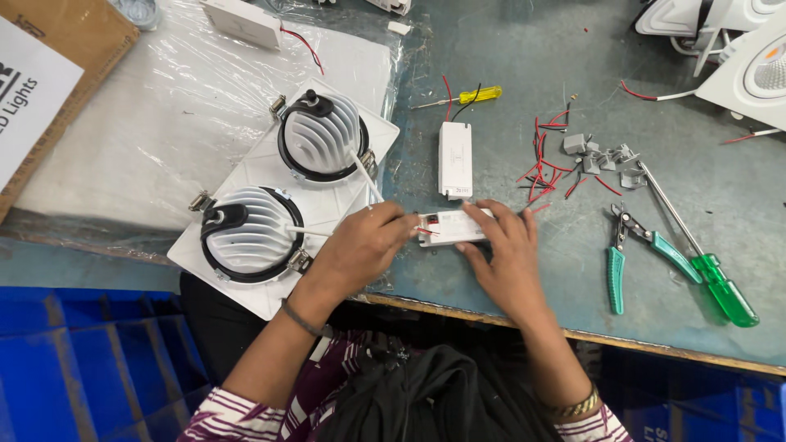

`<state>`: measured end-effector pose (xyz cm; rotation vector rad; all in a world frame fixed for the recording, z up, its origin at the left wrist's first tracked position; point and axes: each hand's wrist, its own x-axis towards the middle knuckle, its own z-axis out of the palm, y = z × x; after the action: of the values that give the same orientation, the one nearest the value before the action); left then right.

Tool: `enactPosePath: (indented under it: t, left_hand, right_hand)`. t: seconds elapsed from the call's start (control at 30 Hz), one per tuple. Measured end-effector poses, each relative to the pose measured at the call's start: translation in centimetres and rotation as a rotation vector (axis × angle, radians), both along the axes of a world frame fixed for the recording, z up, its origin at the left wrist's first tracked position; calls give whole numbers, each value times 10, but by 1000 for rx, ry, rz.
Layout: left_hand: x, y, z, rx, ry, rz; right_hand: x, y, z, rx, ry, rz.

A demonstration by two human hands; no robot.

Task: The person assembles LED light fixtures by connecting wires to power drivers using a screwdriver and wire cutters. They strip wire ends, insert them into terminals, tighten screws, and place completed units into a blue crate.

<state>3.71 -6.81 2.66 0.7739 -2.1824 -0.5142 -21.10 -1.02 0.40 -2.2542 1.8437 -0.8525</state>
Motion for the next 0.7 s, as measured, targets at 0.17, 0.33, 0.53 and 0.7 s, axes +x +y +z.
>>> enactPosePath:
  t: [0.17,0.33,0.53,0.7]
  left_hand:
    - [4,12,3,-32,-27,14]
    - [2,22,7,-6,-86,65]
    - [-10,18,15,129,7,145]
    - [-17,17,7,214,103,248]
  right_hand:
    - [6,0,1,2,11,-3]
    - [6,2,2,11,22,-6]
    - [10,0,10,22,2,-3]
    - [-2,17,15,-125,-289,-16]
